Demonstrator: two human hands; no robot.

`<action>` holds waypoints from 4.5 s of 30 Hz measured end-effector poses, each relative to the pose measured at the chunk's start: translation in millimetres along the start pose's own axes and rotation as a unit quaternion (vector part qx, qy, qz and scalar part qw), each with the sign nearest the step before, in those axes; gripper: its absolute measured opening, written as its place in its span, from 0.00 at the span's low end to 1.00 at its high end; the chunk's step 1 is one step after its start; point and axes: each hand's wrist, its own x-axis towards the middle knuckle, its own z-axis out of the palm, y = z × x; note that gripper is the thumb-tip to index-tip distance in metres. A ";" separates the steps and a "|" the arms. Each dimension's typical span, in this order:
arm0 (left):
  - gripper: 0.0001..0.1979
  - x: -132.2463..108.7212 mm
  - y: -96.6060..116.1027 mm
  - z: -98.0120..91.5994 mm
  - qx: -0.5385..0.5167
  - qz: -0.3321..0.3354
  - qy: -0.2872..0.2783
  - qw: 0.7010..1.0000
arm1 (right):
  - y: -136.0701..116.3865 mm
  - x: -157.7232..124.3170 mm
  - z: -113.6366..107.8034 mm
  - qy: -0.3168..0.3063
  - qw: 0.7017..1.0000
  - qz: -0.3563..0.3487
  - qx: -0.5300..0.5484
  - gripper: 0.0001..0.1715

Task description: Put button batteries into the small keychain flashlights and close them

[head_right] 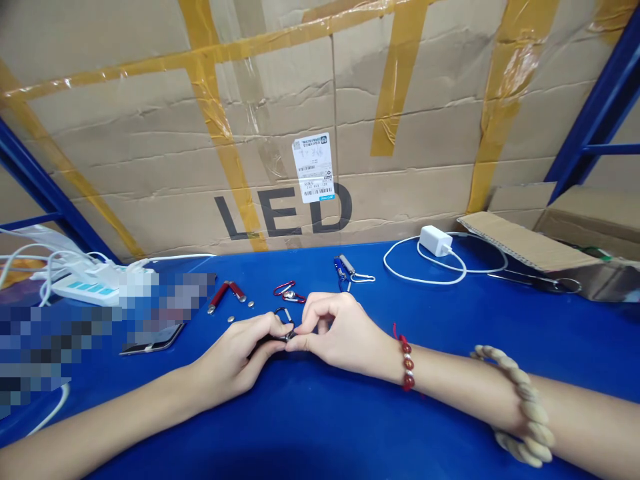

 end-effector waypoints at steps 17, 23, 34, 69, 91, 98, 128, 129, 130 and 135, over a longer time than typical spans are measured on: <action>0.06 1.3 2.7 -0.3 0.031 -0.029 0.040 0.998 | 6.2 2.9 0.0 -0.044 0.989 0.123 0.072 0.23; 0.12 1.4 4.4 -3.4 0.025 -0.033 0.023 0.999 | 7.1 4.9 -0.8 -0.037 0.987 0.131 0.088 0.24; 0.10 2.3 7.9 -4.2 0.037 -0.052 0.024 0.998 | 4.2 3.4 0.1 -0.050 0.989 0.126 0.065 0.22; 0.10 -0.5 -17.9 13.4 0.063 0.034 0.098 0.993 | -1.2 9.6 5.8 -0.051 0.982 0.172 0.051 0.32; 0.10 -0.6 4.9 -1.9 0.042 -0.052 0.007 0.998 | 7.0 7.6 6.7 -0.061 0.989 0.134 0.016 0.33; 0.10 -1.7 5.2 -2.9 0.036 -0.050 0.008 0.998 | 5.9 8.0 6.5 -0.058 0.990 0.125 0.011 0.33; 0.10 -1.3 8.7 -4.6 0.036 -0.063 -0.001 0.997 | 2.6 7.5 4.9 -0.064 0.989 0.125 0.054 0.30; 0.10 -1.1 9.0 -4.9 0.031 -0.065 -0.003 0.997 | 2.2 7.4 4.8 -0.064 0.989 0.125 0.052 0.30; 0.10 -0.9 9.2 -5.2 0.027 -0.068 -0.004 0.997 | 2.0 7.2 4.7 -0.065 0.989 0.124 0.049 0.30; 0.11 -0.7 9.4 -6.1 0.007 -0.067 -0.012 0.998 | 2.7 6.5 4.2 -0.070 0.990 0.119 0.032 0.31</action>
